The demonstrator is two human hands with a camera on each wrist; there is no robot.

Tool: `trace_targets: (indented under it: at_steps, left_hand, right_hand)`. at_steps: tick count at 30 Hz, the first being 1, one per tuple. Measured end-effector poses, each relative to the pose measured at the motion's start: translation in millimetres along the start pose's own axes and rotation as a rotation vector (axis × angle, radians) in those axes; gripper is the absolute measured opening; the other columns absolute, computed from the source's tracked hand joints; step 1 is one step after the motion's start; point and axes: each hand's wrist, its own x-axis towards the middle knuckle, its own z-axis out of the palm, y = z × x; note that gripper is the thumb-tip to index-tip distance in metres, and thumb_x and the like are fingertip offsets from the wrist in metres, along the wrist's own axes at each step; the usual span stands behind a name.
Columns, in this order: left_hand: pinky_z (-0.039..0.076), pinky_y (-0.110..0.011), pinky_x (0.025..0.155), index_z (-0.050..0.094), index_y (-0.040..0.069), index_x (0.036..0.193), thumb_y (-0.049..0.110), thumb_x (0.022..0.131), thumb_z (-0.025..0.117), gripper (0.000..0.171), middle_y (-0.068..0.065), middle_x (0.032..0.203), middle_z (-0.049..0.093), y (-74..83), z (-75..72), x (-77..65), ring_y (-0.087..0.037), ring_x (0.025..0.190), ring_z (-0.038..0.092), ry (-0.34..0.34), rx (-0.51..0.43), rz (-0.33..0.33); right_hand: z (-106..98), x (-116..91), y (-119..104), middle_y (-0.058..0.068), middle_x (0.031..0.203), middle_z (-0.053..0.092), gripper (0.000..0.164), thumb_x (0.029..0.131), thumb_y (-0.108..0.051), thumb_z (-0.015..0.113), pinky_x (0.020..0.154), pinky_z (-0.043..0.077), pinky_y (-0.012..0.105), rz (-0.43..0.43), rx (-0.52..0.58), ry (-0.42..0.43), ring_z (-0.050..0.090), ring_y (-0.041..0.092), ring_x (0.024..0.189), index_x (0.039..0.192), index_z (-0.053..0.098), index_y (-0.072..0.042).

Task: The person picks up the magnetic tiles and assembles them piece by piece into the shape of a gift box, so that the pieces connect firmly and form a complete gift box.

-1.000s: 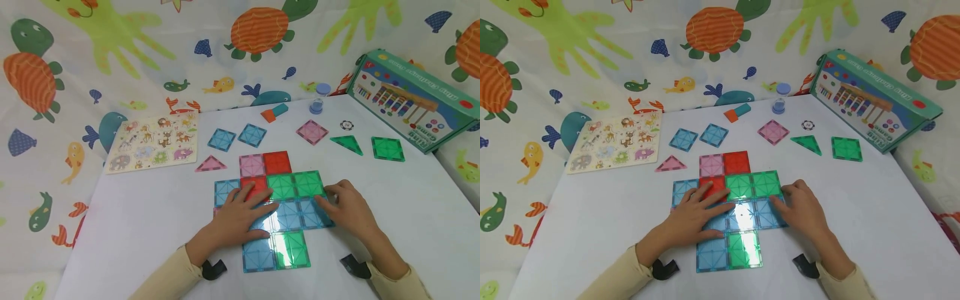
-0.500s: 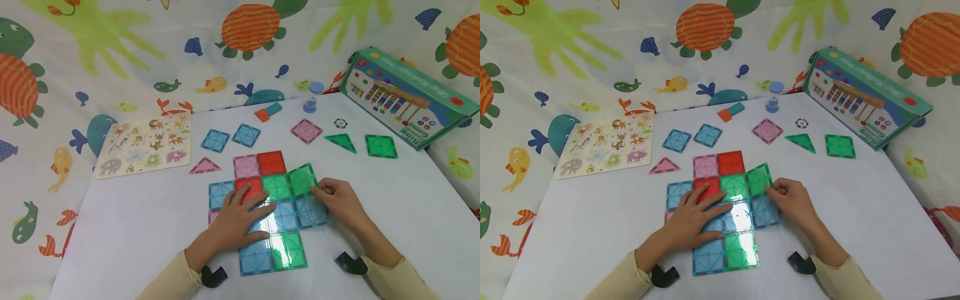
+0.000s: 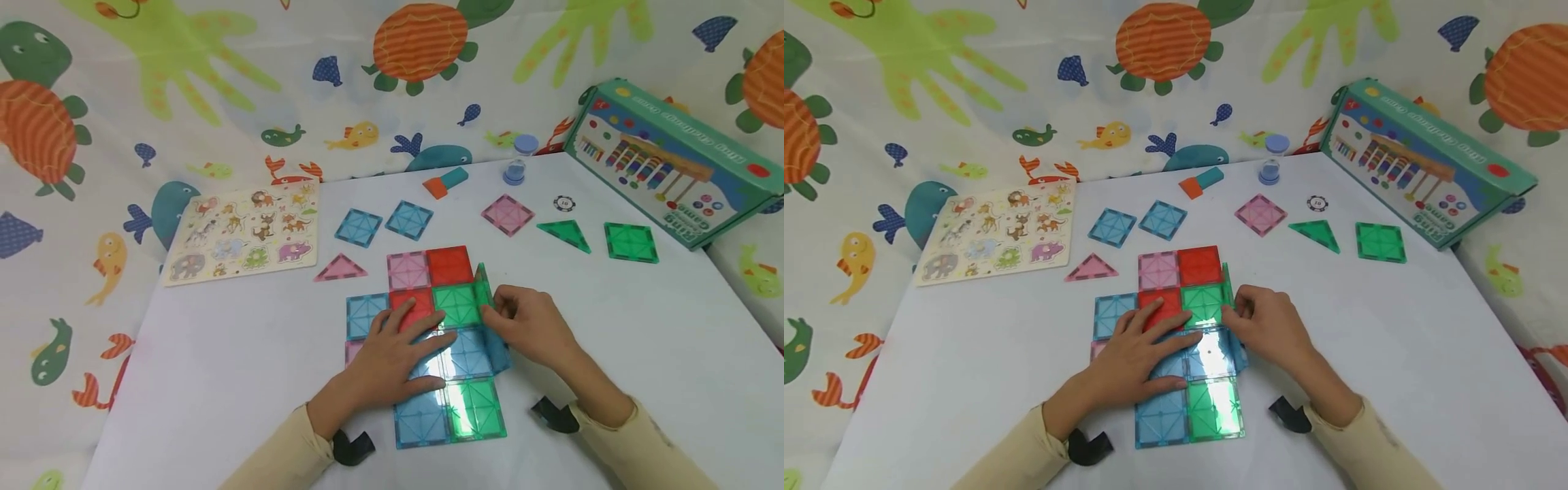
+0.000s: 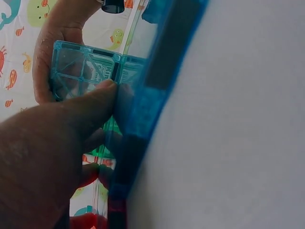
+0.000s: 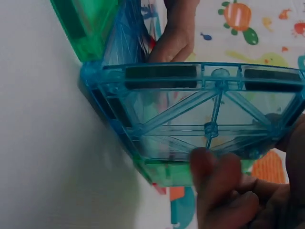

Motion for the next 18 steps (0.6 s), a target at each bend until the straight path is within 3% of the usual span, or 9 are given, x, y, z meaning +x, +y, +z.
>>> trace_targets:
  at_steps: [5,10,14,18]
  left_hand:
    - [0.025,-0.064,0.101,0.025,0.040,0.148,0.067,0.086,0.045,0.070,0.005,0.156,0.022,-0.3,-2.6,1.1,-0.037,0.141,0.011,-0.016,0.002,0.000]
    - [0.026,-0.061,0.102,0.026,0.038,0.148,0.066,0.087,0.046,0.070,0.005,0.154,0.026,-7.9,-13.2,6.2,-0.031,0.141,0.016,-0.051,-0.077,-0.014]
    - [0.028,-0.054,0.103,0.035,0.029,0.146,0.059,0.087,0.052,0.068,0.003,0.150,0.034,-26.6,-31.1,20.9,-0.023,0.137,0.027,-0.013,-0.131,-0.050]
    - [0.030,-0.050,0.103,0.041,0.023,0.143,0.055,0.087,0.056,0.067,0.001,0.146,0.039,-47.7,-43.5,44.5,-0.021,0.133,0.033,-0.013,-0.083,-0.118]
  right_hand:
    - [2.4,-1.3,6.2,0.001,0.066,0.055,0.037,0.091,-0.049,0.055,0.048,0.043,0.029,0.069,0.067,-0.097,0.053,0.017,0.058,0.089,0.058,-0.012]
    - [5.4,-2.9,12.2,0.006,0.083,0.060,0.046,0.093,-0.051,0.049,0.056,0.048,0.032,0.109,0.117,-0.144,0.056,0.020,0.072,0.111,0.056,-0.009]
    - [7.0,-3.9,14.7,0.009,0.096,0.063,0.051,0.095,-0.049,0.046,0.062,0.048,0.032,0.098,0.129,-0.143,0.057,0.022,0.082,0.123,0.053,-0.008]
    - [9.0,-4.7,16.6,0.016,0.117,0.060,0.055,0.098,-0.047,0.042,0.074,0.052,0.043,0.070,0.154,-0.136,0.059,0.030,0.098,0.131,0.049,-0.004]
